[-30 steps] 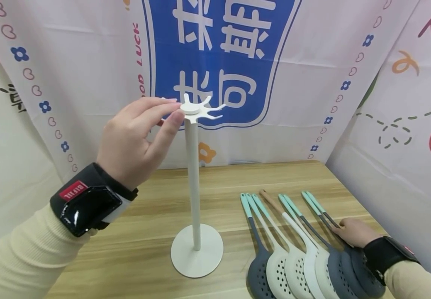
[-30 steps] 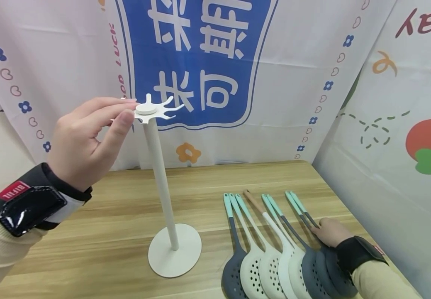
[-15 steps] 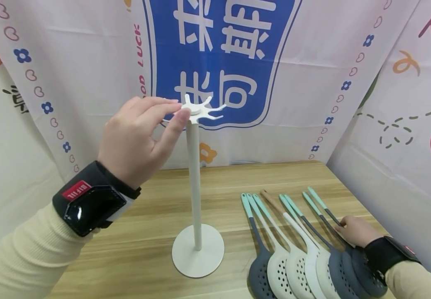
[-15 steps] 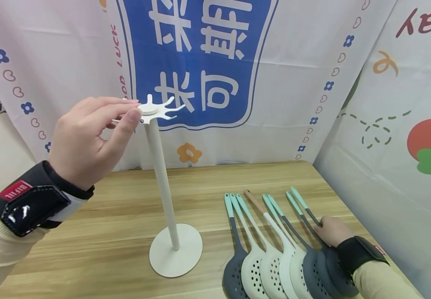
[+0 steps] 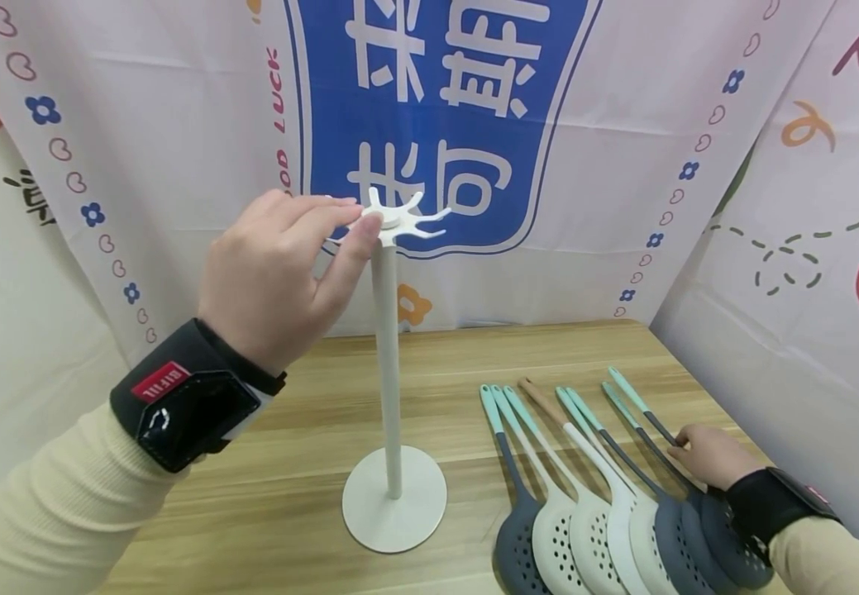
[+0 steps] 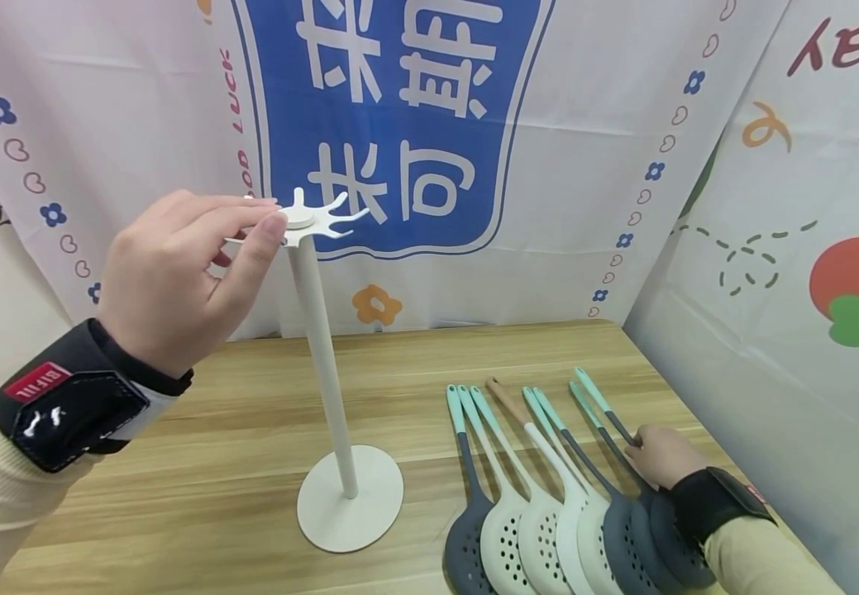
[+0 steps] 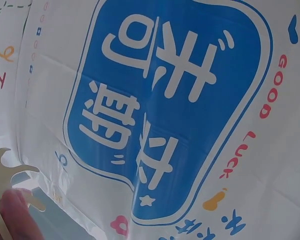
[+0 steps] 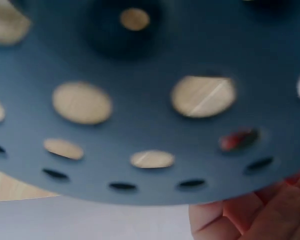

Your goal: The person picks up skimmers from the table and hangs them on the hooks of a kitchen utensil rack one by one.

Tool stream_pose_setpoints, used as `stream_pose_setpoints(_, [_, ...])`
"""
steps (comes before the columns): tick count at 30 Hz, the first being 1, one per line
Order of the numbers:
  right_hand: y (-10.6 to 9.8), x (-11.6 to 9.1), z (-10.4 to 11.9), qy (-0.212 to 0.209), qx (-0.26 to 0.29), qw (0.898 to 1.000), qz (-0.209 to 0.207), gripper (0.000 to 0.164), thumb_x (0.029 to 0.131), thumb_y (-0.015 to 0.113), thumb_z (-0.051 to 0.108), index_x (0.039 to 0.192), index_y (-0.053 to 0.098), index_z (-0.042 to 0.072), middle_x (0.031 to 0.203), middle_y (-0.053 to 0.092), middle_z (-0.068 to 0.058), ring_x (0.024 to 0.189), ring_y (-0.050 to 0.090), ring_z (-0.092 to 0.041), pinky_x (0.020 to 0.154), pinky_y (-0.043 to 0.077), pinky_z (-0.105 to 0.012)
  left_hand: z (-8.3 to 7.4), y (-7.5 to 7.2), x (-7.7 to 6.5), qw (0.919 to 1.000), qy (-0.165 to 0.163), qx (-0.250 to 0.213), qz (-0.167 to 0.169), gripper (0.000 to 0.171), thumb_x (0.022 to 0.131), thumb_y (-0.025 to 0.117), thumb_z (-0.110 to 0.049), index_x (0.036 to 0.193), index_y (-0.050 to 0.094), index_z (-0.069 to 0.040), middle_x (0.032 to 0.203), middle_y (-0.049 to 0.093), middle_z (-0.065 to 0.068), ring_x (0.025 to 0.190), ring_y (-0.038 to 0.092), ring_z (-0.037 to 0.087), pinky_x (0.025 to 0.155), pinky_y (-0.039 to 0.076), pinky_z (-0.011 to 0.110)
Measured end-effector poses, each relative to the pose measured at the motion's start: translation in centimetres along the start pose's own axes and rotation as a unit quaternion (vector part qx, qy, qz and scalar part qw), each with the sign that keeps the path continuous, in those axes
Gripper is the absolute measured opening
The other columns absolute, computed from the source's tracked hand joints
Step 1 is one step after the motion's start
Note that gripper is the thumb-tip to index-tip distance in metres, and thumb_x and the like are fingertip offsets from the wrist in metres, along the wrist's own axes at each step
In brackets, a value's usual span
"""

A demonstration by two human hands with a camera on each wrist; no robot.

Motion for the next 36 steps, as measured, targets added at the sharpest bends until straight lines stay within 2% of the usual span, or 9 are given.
stream_pose_setpoints(10, [-0.9,-0.2,0.9,-0.002,0.010,1.000,0.010,0.032,0.103,0.061,0.016,0.112,0.064,-0.015,0.097,0.072,-0.027,0.079,0.064,-0.028,0.071,0.053,-0.046,-0.2,0.2,0.0,0.9999,-0.004,-0.008,-0.007,0.040,0.107,0.057,-0.029,0.112,0.078,0.004,0.112,0.080,0.021,0.101,0.075,0.040,0.087,0.063,0.052])
stream_pose_setpoints(15, [-1.2,-0.2,1.4,-0.006,0.006,1.000,0.016,0.034,0.103,0.061,0.018,0.116,0.063,-0.014,0.099,0.072,-0.025,0.079,0.065,-0.026,0.070,0.052,-0.044,-0.2,0.2,0.0,0.9998,0.007,-0.007,-0.015,0.040,0.106,0.056,-0.028,0.111,0.078,0.005,0.111,0.080,0.022,0.095,0.073,0.040,0.081,0.062,0.050])
stream_pose_setpoints(19, [-1.6,0.0,2.0,-0.013,0.007,1.000,0.009,0.032,0.103,0.061,0.016,0.117,0.064,-0.013,0.096,0.072,-0.021,0.076,0.064,-0.023,0.067,0.051,-0.042,-0.2,0.2,0.1,0.9996,0.018,-0.004,-0.023,0.041,0.106,0.055,-0.027,0.108,0.078,0.006,0.108,0.080,0.023,0.092,0.067,0.042,0.078,0.056,0.048])
stream_pose_setpoints(25, [-2.5,0.0,2.9,-0.013,-0.001,1.000,0.008,0.033,0.103,0.060,0.016,0.118,0.064,-0.013,0.094,0.072,-0.019,0.075,0.060,-0.022,0.067,0.051,-0.041,-0.2,0.1,0.2,0.9987,0.038,-0.014,-0.032,0.041,0.105,0.052,-0.023,0.106,0.077,0.009,0.104,0.079,0.027,0.108,0.064,0.049,0.102,0.048,0.055])
stream_pose_setpoints(27, [-2.8,-0.1,3.2,-0.017,-0.008,1.000,0.003,0.032,0.103,0.061,0.017,0.118,0.065,-0.012,0.095,0.073,-0.019,0.074,0.060,-0.022,0.067,0.051,-0.042,-0.1,0.1,0.2,0.9985,0.041,-0.018,-0.032,0.041,0.105,0.052,-0.023,0.105,0.077,0.010,0.103,0.079,0.027,0.109,0.066,0.048,0.104,0.049,0.056])
stream_pose_setpoints(31, [-3.1,-0.2,3.7,-0.027,-0.016,0.999,-0.005,0.031,0.102,0.063,0.017,0.116,0.066,-0.010,0.095,0.073,-0.019,0.074,0.061,-0.022,0.067,0.051,-0.042,-0.1,0.1,0.2,0.9986,0.037,-0.025,-0.028,0.040,0.105,0.052,-0.022,0.102,0.077,0.009,0.101,0.079,0.027,0.107,0.069,0.045,0.098,0.056,0.055])
stream_pose_setpoints(36, [-3.3,-0.3,4.3,-0.041,-0.020,0.999,-0.011,0.031,0.102,0.064,0.018,0.116,0.067,-0.009,0.097,0.074,-0.020,0.075,0.064,-0.021,0.066,0.052,-0.041,0.1,0.2,0.2,0.9989,0.032,-0.023,-0.025,0.041,0.104,0.051,-0.022,0.099,0.077,0.010,0.099,0.079,0.027,0.106,0.072,0.044,0.097,0.058,0.056])
Point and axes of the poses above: each hand's wrist, its own x-axis towards the middle knuckle, its own y-axis out of the palm, z = x × y, the point moved 4 cm from there along x, towards the middle knuckle
